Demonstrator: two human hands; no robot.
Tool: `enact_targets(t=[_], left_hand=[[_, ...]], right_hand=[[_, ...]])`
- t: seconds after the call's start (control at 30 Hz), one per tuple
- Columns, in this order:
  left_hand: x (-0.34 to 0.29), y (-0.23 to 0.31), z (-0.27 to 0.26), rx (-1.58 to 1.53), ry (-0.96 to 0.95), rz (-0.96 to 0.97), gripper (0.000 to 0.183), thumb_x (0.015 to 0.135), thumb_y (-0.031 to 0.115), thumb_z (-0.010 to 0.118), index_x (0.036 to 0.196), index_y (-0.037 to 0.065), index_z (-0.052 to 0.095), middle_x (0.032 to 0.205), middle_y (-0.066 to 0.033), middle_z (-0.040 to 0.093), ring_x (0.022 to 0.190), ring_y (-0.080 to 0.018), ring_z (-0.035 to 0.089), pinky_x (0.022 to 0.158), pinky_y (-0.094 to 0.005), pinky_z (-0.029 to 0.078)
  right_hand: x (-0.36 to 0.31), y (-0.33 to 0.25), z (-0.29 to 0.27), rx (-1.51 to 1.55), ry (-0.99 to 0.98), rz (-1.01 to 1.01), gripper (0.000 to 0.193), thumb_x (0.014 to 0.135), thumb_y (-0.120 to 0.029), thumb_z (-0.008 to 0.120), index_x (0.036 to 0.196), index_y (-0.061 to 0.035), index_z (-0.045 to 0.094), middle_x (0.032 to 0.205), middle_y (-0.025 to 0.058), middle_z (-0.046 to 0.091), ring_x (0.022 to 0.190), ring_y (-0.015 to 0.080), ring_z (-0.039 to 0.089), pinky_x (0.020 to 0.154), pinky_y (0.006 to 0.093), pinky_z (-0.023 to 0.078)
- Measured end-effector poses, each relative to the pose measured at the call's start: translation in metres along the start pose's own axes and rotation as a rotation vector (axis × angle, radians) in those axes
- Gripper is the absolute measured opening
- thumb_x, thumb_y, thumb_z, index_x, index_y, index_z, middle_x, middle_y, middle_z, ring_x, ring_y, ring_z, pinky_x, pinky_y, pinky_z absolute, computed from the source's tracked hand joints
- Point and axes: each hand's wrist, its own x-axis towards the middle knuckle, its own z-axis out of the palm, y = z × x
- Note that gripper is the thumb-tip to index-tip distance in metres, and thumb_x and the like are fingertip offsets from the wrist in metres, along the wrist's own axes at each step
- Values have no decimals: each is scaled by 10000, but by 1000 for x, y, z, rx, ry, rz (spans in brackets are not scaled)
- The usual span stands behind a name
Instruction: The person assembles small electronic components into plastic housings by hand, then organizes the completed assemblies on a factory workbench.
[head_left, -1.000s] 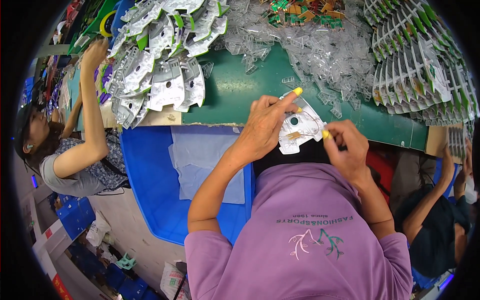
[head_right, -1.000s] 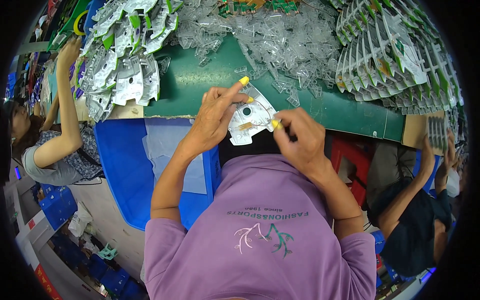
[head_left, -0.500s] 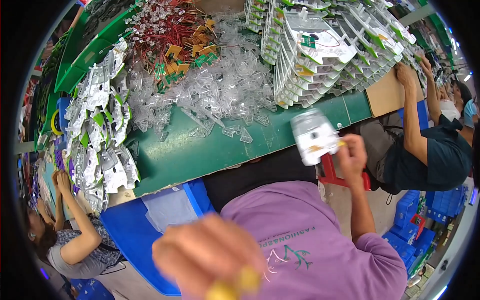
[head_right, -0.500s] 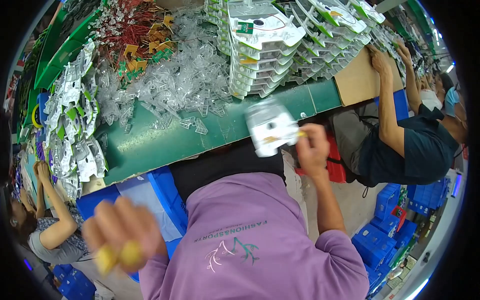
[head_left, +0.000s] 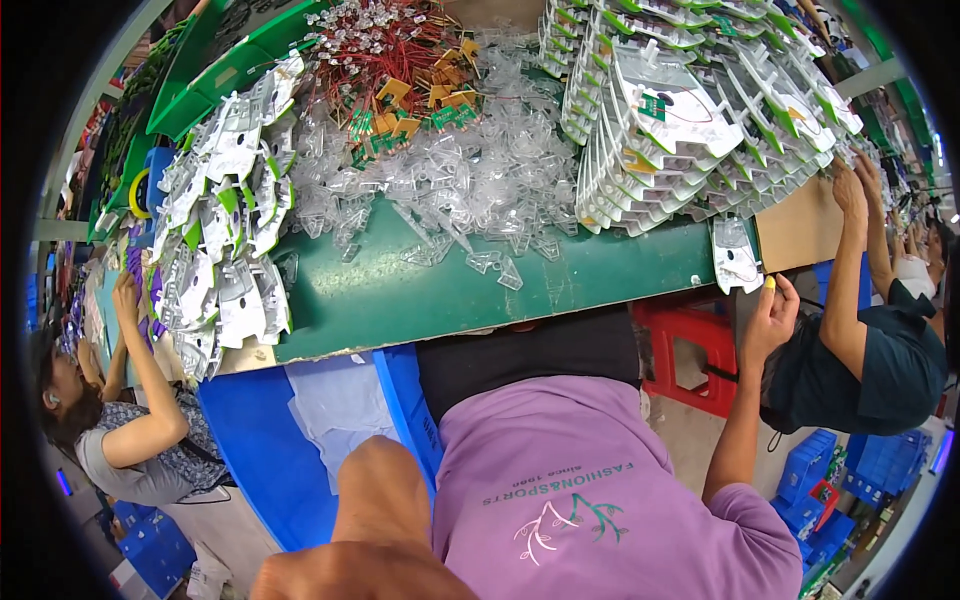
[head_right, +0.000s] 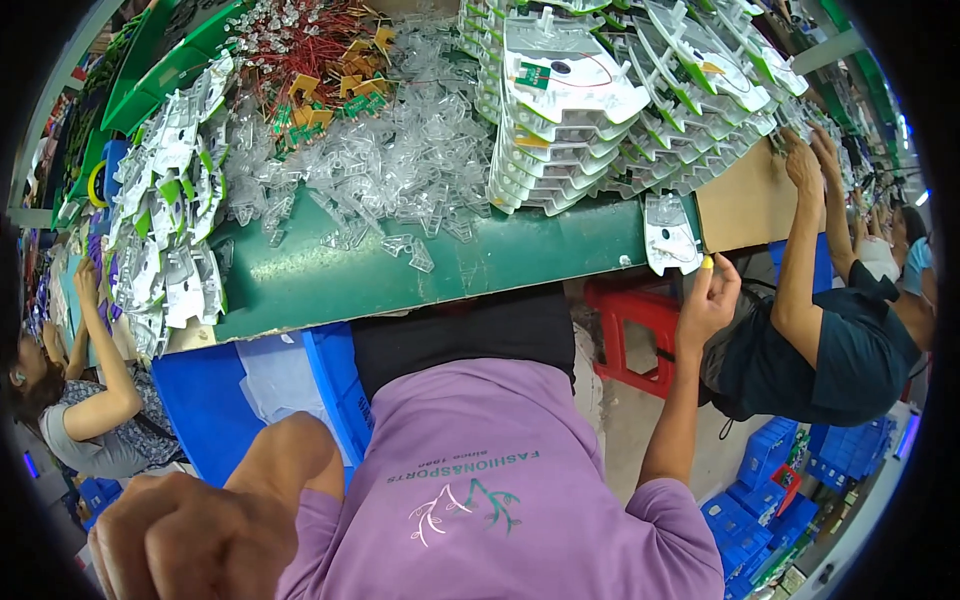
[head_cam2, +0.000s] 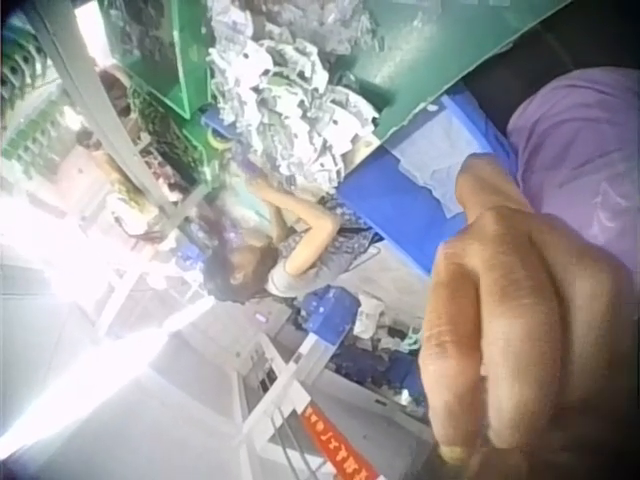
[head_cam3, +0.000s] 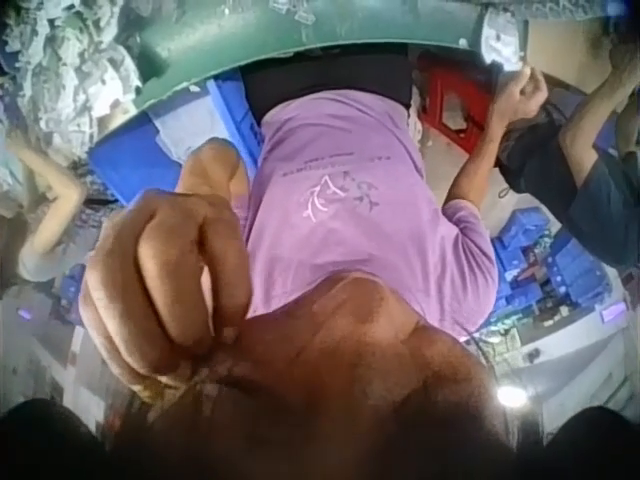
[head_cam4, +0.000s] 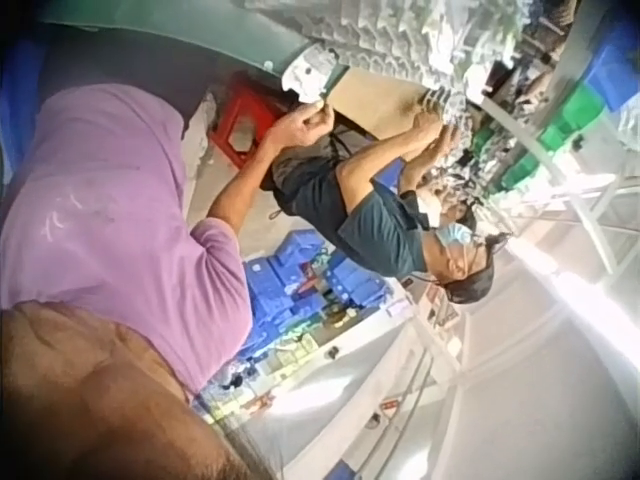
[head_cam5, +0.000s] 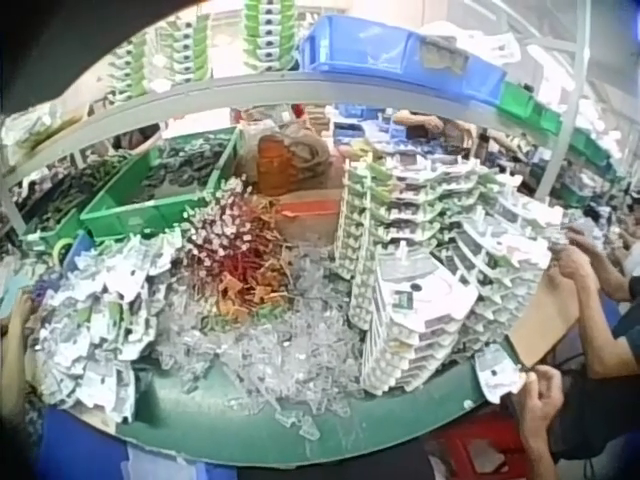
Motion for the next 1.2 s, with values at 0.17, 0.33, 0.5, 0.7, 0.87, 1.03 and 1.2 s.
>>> enact_targets(t=[0.17,0.33,0.5,0.7,0.87,1.03,1.2], left_hand=[[11,8,41,217,473,-29,201,849,-51,657,712,95,679,903,17,641,842,-116,606,691,-220,546],[-7,27,-8,-139,-76,-127,149,861,-3,687,814,139,696,990,12,604,892,-126,603,740,-276,550],[-36,35,-6,123,-3,152,97,859,77,725,926,142,698,1082,0,581,1002,-159,574,760,-310,548],[-52,47,-32,50,-23,177,143,885,165,725,1019,171,676,1142,-93,572,1016,-258,568,868,-397,501],[-56,37,-48,34,-39,281,132,985,202,572,994,117,672,1091,-120,593,1009,-277,575,902,-354,489],[-60,37,-73,180,75,143,100,944,53,571,1028,20,614,994,-132,598,873,-255,591,754,-380,473],[-89,21,-102,111,313,-63,182,971,15,537,1148,-15,567,1097,-122,584,1013,-175,590,896,-309,462]], right_hand=[[-63,-140,52,-19,-363,-637,214,812,20,707,1021,-15,680,815,33,652,627,89,544,576,233,467],[-103,-218,155,279,-705,-508,356,796,5,688,1149,-4,645,1134,177,641,934,315,673,758,369,548],[-69,-243,246,-79,-417,-617,340,887,-17,538,1225,10,568,1274,210,560,984,414,637,808,457,540],[-34,-232,298,-325,-416,-573,314,870,-19,483,1164,20,585,1262,231,567,954,442,642,760,508,541],[-26,-227,319,-346,-454,-554,182,882,-151,540,883,-13,658,952,212,619,839,406,638,719,509,504],[-43,-235,278,-142,-469,-434,183,871,-42,594,1012,-16,709,990,171,702,896,313,682,802,364,518],[-52,-301,223,67,-376,-585,249,847,51,589,1076,33,685,1021,146,688,919,261,662,861,354,509]])
